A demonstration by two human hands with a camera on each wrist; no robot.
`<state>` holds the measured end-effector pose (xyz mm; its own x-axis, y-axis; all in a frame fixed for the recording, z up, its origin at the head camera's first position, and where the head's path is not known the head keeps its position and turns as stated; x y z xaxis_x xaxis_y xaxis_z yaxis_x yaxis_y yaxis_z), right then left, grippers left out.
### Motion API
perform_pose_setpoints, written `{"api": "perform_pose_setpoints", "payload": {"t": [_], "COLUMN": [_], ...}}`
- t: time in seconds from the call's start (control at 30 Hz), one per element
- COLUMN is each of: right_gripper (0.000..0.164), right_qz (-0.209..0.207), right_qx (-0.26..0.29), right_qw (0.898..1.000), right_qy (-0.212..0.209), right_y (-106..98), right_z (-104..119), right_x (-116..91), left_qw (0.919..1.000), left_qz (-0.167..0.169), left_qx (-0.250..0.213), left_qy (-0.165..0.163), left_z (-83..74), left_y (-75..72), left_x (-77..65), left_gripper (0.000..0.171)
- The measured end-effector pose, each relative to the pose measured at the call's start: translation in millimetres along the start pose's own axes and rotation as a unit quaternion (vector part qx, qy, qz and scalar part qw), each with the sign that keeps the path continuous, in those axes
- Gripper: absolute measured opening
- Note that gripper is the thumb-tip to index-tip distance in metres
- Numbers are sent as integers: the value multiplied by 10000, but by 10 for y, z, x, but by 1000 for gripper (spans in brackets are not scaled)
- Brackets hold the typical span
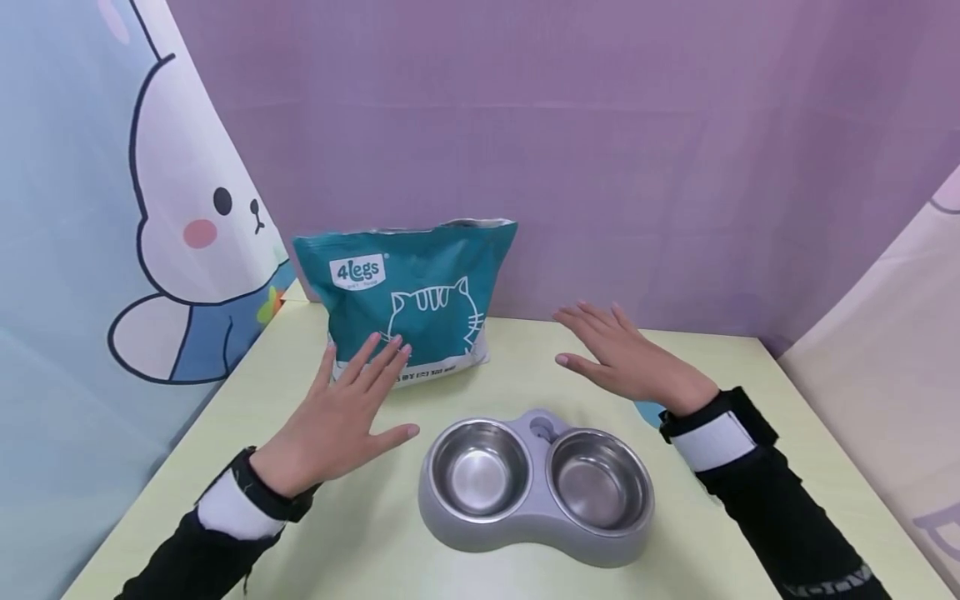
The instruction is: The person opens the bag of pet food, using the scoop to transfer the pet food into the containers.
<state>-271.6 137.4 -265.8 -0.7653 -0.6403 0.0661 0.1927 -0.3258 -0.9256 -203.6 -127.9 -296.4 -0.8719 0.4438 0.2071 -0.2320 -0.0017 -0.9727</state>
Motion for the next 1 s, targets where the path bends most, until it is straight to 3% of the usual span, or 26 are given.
{"api": "perform_pose_setpoints", "payload": {"t": [0.27,0.63,1.0], "right_gripper": [61,65,60], "right_qz": [-152,-126,-154], "right_qx": [-53,-172,-175], "right_qw": [9992,9964,9934], "right_qy": [-369,-822,-1124], "right_y": [-34,-97,-162], "right_z": [88,259,447], "right_x": [191,348,545], "left_qw": [9998,9963,9867], "left_qz": [-60,-221,-470], "left_qx": [157,775,1453], "left_qy": [121,293,563], "left_z": [68,201,269], "left_y": [-96,-336,-526], "left_x": [75,300,539], "left_gripper": [86,85,80]}}
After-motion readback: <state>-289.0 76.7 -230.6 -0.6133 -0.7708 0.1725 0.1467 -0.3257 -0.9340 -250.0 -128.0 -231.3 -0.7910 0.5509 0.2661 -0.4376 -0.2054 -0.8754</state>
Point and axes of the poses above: each hand's wrist, its own x-axis towards the middle knuckle, its own y-axis out of the palm, z = x × y, the point moved 8 cm from there along x, towards the middle knuckle, and after that the axes turned 10 degrees about x, right-handed, at the moved point
